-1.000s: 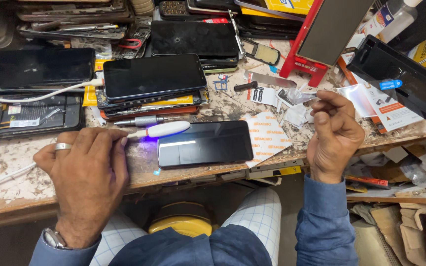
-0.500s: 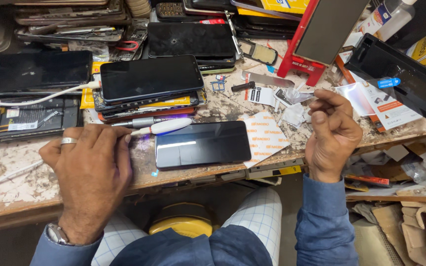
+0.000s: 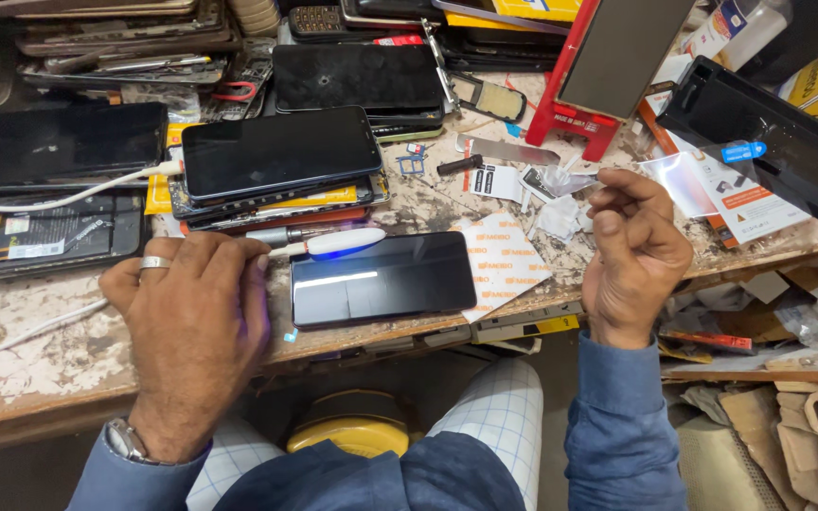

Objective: The person uses a handheld UV curing lamp to cure adhesive on a smartphone screen. They move the lamp across the screen surface repeatedly. Later, they pick up a second phone and interact with its screen.

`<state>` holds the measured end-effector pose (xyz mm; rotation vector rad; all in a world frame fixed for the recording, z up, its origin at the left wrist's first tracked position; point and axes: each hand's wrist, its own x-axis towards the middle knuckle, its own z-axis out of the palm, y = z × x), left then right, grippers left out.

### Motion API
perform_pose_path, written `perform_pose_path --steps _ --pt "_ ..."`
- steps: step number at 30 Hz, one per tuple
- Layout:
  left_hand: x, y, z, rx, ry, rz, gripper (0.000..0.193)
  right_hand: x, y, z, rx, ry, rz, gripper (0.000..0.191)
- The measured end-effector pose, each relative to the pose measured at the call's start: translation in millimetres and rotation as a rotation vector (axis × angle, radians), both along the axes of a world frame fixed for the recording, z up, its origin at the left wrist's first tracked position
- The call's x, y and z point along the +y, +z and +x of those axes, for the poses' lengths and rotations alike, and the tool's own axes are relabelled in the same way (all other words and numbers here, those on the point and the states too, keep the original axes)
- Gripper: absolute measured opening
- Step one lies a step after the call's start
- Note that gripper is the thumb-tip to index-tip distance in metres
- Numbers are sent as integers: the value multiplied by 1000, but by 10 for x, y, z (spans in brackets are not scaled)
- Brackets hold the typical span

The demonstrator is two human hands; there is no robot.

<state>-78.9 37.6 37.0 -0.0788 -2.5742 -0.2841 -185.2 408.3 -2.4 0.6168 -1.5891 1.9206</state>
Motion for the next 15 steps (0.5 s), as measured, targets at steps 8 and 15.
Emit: perform_pose_path --steps 8,15 --pt "117 35 -60 15 -43 9 9 1 -10 4 0 -3 -11 45" --pt "205 33 -133 41 -62 -26 9 0 -8 15 -2 5 -20 43"
